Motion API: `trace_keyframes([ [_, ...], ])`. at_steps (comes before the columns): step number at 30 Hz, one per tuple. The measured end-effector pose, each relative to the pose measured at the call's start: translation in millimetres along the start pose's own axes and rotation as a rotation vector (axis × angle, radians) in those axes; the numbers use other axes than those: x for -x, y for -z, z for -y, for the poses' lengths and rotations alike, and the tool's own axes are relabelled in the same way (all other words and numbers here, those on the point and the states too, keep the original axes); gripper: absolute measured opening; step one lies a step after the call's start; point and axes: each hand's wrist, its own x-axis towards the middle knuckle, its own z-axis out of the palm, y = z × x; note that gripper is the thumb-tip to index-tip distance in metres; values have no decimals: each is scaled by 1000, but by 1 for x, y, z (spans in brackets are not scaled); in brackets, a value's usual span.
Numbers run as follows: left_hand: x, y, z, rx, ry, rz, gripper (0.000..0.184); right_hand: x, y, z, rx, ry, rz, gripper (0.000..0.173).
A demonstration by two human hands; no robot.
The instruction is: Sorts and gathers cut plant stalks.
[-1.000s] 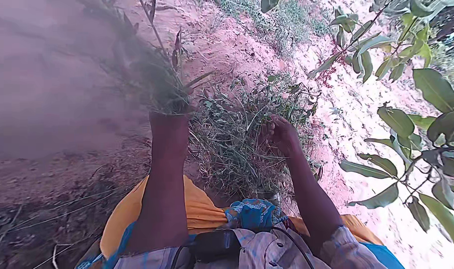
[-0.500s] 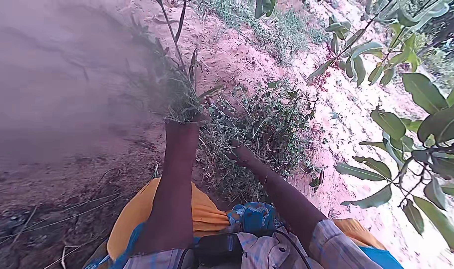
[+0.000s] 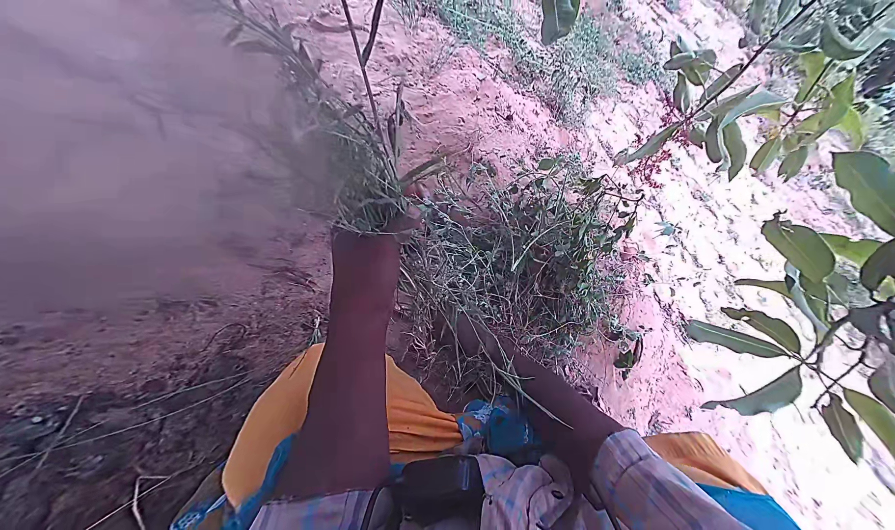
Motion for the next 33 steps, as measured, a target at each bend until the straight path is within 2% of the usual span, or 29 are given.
trace_keyframes([
  [2,-2,2,-5,-15,-4,-46,29,-19,-1,-29,-116,-9,-190,35],
  [5,-8,13,2,-34,-40,-46,30,-10,30,-57,-570,-11,-554,24],
  [8,-9,14,1,-28,-23,-30,30,39,78,-90,-926,55,-831,36],
  [12,-4,6,-8,-6,9,-31,25,121,114,-114,-1028,278,-1172,42],
  [15,-2,3,-6,-44,15,-7,26,152,111,-119,-1009,354,-1330,42],
  [17,1,-3,-7,-105,43,7,27,149,93,-130,-966,282,-1242,43],
  [19,4,-7,-7,-148,90,7,32,130,67,-142,-870,77,-982,40],
  [21,3,-6,6,-173,90,26,35,107,38,-149,-885,-166,-683,30],
  [22,1,-6,11,-180,86,25,35,96,26,-150,-927,-239,-618,26],
  [24,0,-3,16,-209,113,22,36,87,14,-148,-986,-287,-619,23],
  [25,0,-3,16,-227,126,22,36,89,17,-146,-1005,-255,-661,25],
  [29,1,-11,15,-239,151,59,31,109,52,-119,-1129,60,-844,32],
  [31,7,-19,13,-214,226,110,30,115,56,-104,-1089,185,-868,37],
  [33,12,-28,18,-194,322,177,26,115,49,-89,-966,283,-817,37],
])
